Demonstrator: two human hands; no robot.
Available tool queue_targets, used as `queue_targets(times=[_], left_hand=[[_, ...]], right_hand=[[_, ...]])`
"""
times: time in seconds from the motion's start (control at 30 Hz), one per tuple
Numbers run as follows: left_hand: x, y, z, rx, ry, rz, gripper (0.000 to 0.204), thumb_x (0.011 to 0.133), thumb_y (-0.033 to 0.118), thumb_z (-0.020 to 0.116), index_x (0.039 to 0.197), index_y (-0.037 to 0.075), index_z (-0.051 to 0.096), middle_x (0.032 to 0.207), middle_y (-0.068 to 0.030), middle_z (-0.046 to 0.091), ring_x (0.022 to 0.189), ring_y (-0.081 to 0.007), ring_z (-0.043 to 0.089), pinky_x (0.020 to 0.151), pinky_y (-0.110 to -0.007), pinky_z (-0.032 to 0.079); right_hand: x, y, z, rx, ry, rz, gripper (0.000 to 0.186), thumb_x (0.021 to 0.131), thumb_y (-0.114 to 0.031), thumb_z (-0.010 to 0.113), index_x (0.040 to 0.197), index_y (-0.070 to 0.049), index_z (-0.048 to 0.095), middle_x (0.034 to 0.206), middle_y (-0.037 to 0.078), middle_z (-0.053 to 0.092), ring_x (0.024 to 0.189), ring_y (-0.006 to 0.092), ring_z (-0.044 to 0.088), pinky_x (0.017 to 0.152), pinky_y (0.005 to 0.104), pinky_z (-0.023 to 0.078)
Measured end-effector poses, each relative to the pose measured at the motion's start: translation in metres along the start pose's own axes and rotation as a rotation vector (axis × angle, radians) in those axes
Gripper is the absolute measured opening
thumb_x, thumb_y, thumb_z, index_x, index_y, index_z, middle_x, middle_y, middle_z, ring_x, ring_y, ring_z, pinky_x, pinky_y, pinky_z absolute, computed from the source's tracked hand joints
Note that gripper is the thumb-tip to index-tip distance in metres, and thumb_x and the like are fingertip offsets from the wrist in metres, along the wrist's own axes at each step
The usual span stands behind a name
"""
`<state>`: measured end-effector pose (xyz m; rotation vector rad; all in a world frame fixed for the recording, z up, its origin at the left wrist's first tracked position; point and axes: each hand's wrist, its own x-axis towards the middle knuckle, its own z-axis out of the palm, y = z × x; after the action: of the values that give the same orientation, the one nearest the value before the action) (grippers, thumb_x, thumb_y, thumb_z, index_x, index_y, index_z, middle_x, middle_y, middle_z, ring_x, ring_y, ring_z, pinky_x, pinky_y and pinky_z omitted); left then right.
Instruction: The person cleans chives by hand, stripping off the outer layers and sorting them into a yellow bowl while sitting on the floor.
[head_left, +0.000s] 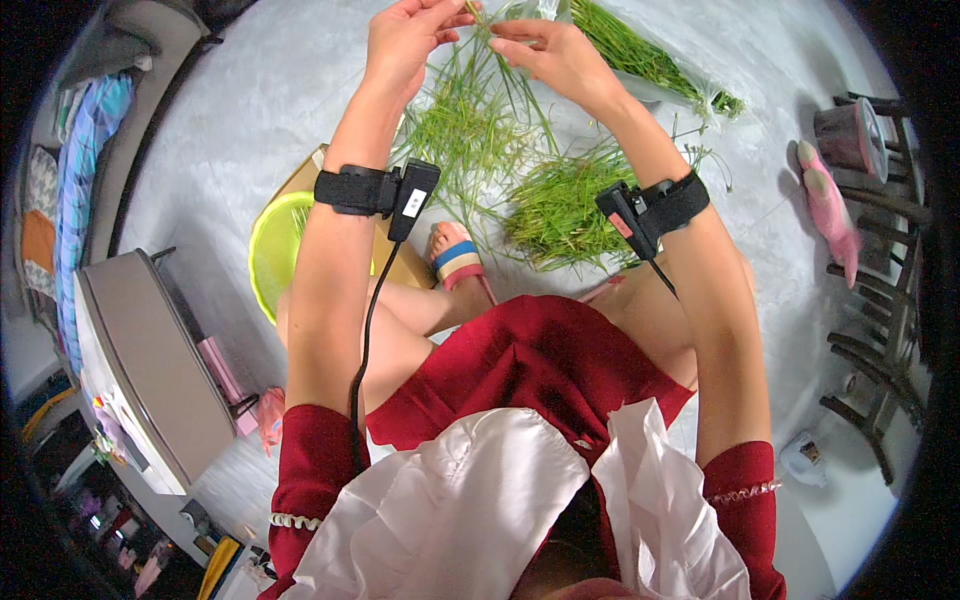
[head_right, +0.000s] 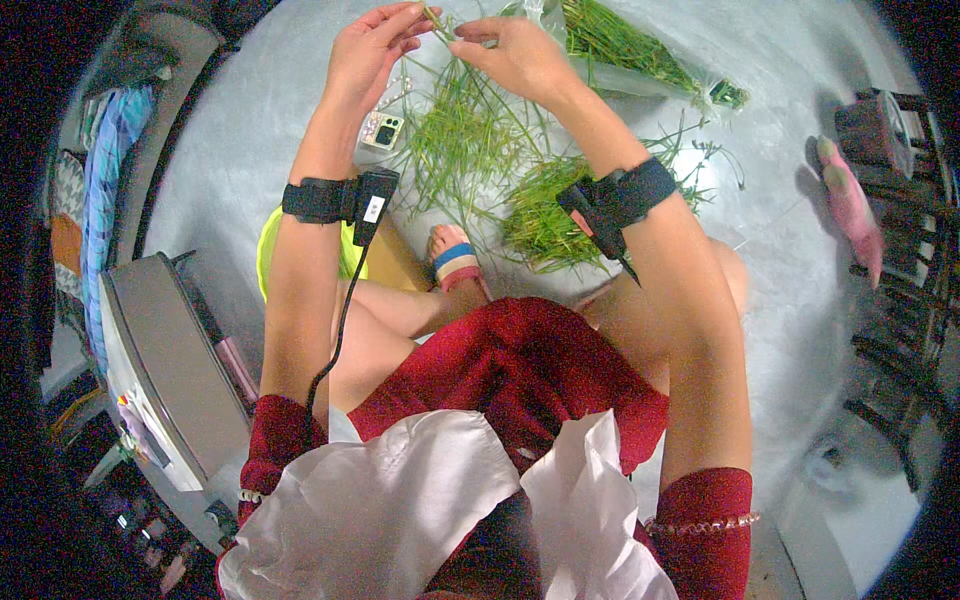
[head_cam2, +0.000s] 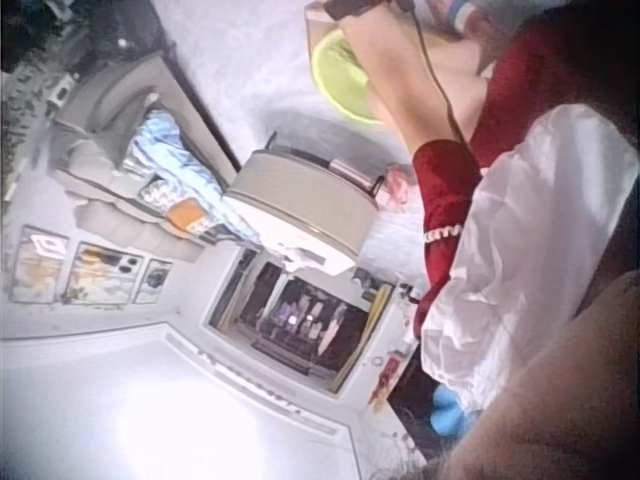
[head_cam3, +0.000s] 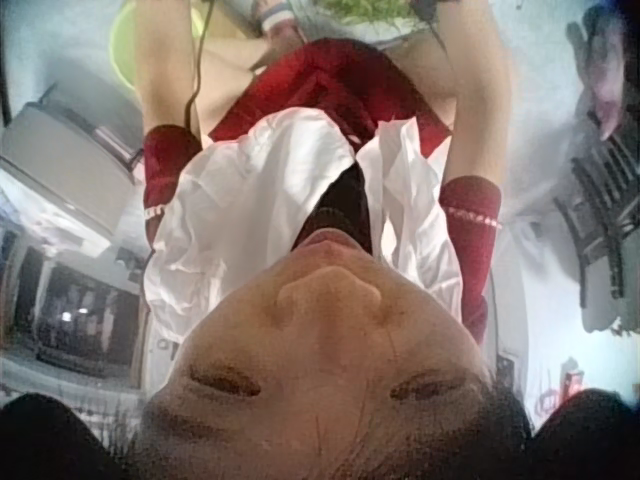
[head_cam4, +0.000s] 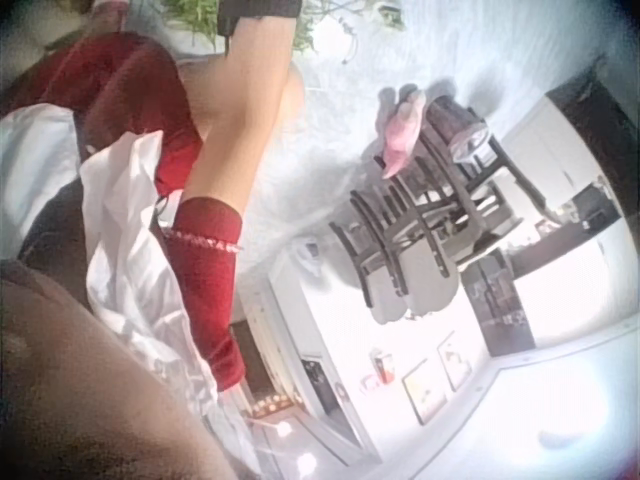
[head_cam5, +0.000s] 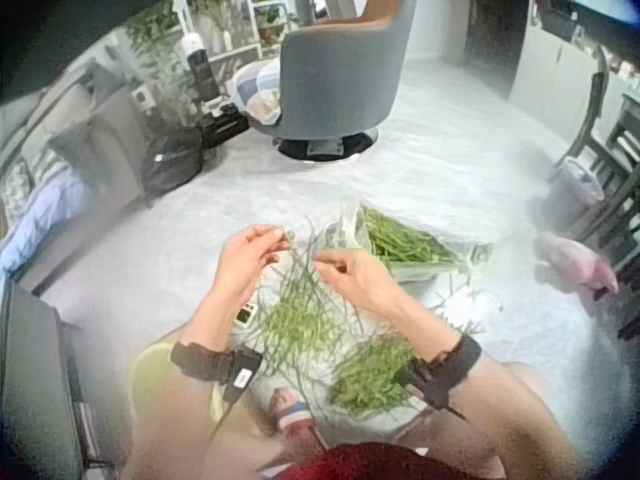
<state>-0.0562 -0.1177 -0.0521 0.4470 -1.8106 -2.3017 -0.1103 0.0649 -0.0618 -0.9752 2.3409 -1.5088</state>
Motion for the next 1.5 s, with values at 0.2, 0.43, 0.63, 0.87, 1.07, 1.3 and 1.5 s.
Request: queue_targets(times=[0.2,0.43,0.63,0.87,1.07,1.3,1.5], left_hand=[[-0.008,0.002,0.013,-0.054,-0.034,0.024,0.016,0.082,0.011,0.055,0.090,-0.002,0.056,0.079,-0.0089,0.060,0.069,-0.0138,0.057,0.061,-0.023,0.045],[-0.017,0.012,0.009,0.050,-0.051,0.069,0.015,0.082,0.010,0.055,0.090,-0.003,0.056,0.079,-0.0092,0.061,0.069,-0.0130,0.057,0.061,-0.023,0.046],[-0.013,0.013,-0.002,0.052,-0.053,0.083,0.014,0.081,0.010,0.055,0.089,-0.002,0.057,0.078,-0.0081,0.061,0.068,-0.0129,0.058,0.060,-0.023,0.046],[-0.009,0.014,-0.023,0.338,-0.030,0.130,0.019,0.082,0.017,0.056,0.092,0.001,0.059,0.089,-0.0078,0.063,0.079,-0.0127,0.059,0.067,-0.024,0.046],[-0.015,0.019,-0.024,0.371,0.004,0.109,0.021,0.081,0.020,0.058,0.094,0.004,0.063,0.085,-0.0046,0.063,0.080,-0.0114,0.059,0.068,-0.024,0.045],[-0.018,0.019,-0.023,0.203,0.057,0.045,0.017,0.079,0.012,0.059,0.088,-0.002,0.062,0.078,-0.0068,0.062,0.067,-0.0111,0.057,0.062,-0.022,0.046],[-0.022,0.019,-0.021,0.498,-0.002,0.111,0.023,0.077,0.013,0.061,0.093,-0.004,0.061,0.081,-0.0067,0.062,0.072,-0.0102,0.056,0.064,-0.021,0.044]], right_hand=[[0.007,-0.012,-0.001,-0.025,0.014,0.131,0.032,0.074,-0.031,0.065,0.091,-0.003,0.065,0.071,0.005,0.062,0.064,0.0111,0.056,0.059,0.0247,0.043],[0.006,-0.018,-0.005,0.088,-0.057,0.188,0.023,0.078,-0.022,0.062,0.089,-0.002,0.066,0.073,0.001,0.063,0.058,0.0045,0.049,0.052,0.0189,0.039],[0.009,-0.003,0.000,0.176,-0.044,0.165,0.025,0.077,-0.026,0.062,0.084,-0.002,0.066,0.070,0.003,0.064,0.058,0.0054,0.057,0.049,0.0188,0.042],[0.009,-0.007,-0.005,0.255,-0.086,0.210,0.028,0.079,-0.026,0.061,0.086,0.001,0.065,0.076,0.004,0.065,0.059,0.0059,0.056,0.049,0.0187,0.041],[0.009,-0.008,-0.008,0.269,-0.099,0.200,0.026,0.079,-0.026,0.060,0.085,-0.001,0.066,0.076,0.002,0.065,0.060,0.0054,0.056,0.049,0.0186,0.041],[0.008,-0.014,-0.013,0.264,-0.107,0.234,0.024,0.080,-0.025,0.058,0.085,-0.004,0.066,0.076,0.001,0.065,0.058,0.0045,0.051,0.051,0.0177,0.040],[0.005,-0.016,-0.014,0.216,-0.131,0.183,0.022,0.082,-0.024,0.056,0.092,-0.007,0.065,0.077,0.000,0.064,0.054,0.0040,0.047,0.050,0.0178,0.040]])
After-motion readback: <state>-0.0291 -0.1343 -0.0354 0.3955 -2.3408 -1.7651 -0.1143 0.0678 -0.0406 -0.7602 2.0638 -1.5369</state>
